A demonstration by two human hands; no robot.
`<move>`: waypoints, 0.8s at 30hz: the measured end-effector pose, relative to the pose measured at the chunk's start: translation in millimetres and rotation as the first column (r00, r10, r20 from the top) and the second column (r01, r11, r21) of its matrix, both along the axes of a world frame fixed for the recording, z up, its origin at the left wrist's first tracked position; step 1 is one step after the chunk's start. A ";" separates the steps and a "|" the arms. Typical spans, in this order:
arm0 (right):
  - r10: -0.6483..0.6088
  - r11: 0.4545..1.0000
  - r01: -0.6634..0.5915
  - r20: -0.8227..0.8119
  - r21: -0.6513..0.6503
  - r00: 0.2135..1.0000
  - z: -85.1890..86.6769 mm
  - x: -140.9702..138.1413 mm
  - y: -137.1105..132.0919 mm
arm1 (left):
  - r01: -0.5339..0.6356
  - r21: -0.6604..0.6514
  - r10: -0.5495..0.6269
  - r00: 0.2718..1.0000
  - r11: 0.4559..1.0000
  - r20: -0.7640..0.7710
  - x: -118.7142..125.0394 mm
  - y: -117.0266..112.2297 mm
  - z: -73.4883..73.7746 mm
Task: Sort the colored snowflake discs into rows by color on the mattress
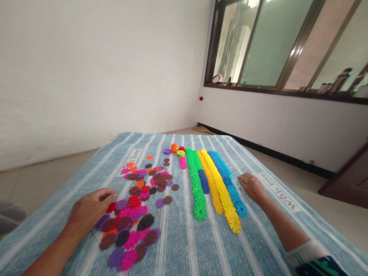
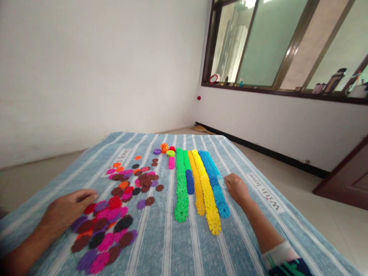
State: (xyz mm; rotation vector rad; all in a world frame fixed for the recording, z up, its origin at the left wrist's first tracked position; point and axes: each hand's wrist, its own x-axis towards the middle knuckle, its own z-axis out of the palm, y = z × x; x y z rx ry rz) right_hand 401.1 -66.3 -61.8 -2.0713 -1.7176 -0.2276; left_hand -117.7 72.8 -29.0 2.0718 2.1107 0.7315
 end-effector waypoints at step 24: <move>0.738 0.673 -0.740 -0.050 -0.019 0.673 28.4 -228.4 -18.2 | 0.123 0.010 -0.123 0.978 0.992 0.170 1.0 -16.8 -19.8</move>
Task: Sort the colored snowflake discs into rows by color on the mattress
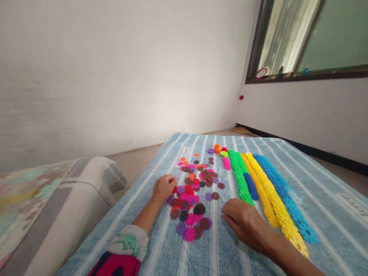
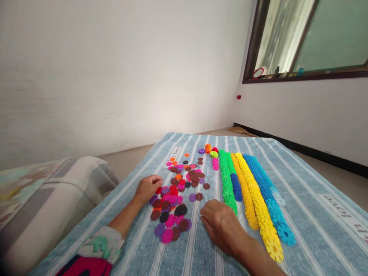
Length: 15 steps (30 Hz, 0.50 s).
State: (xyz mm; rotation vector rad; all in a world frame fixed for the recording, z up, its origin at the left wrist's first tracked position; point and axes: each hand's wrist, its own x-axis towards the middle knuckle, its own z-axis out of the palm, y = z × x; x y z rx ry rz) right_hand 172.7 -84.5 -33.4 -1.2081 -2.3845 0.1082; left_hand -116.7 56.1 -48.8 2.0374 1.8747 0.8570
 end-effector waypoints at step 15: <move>0.127 0.980 -0.115 -0.060 0.165 0.990 -49.5 -44.3 -3.3 | 0.015 0.036 -0.016 0.999 0.999 0.039 2.0 -4.0 -2.4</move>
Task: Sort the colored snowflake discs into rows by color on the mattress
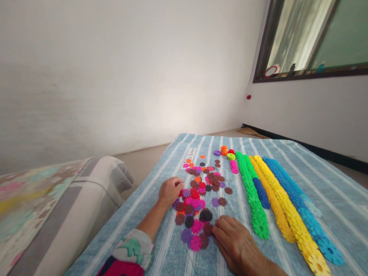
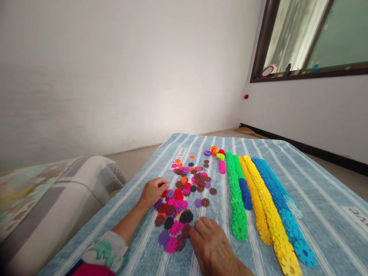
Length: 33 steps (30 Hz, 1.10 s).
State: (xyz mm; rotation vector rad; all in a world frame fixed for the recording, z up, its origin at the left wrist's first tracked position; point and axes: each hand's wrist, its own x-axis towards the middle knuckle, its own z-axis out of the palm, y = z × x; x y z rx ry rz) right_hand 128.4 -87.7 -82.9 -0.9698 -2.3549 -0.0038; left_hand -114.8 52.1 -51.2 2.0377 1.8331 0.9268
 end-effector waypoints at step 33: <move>0.031 0.999 -0.030 -0.063 0.014 0.998 -2.5 1.6 4.2 | 0.086 0.015 -0.087 0.996 0.996 0.008 8.9 -5.4 -0.3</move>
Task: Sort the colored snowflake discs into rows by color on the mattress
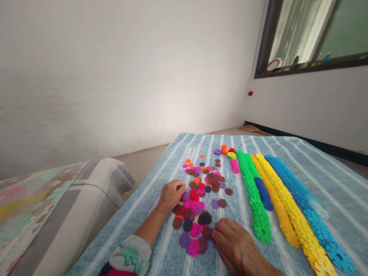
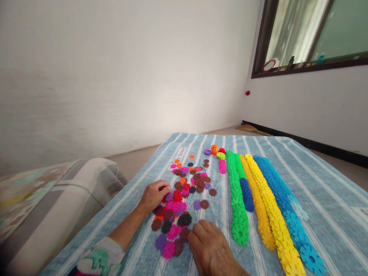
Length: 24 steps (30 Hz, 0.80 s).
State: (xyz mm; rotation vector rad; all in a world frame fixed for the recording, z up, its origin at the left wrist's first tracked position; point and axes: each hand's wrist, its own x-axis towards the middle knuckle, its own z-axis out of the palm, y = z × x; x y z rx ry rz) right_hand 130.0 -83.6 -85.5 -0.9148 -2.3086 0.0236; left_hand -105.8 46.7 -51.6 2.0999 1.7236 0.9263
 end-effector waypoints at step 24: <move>-0.033 0.999 0.033 0.049 -0.002 0.998 -2.8 -1.1 1.6 | -0.009 -0.091 -0.017 0.959 0.996 -0.281 24.4 -13.9 17.3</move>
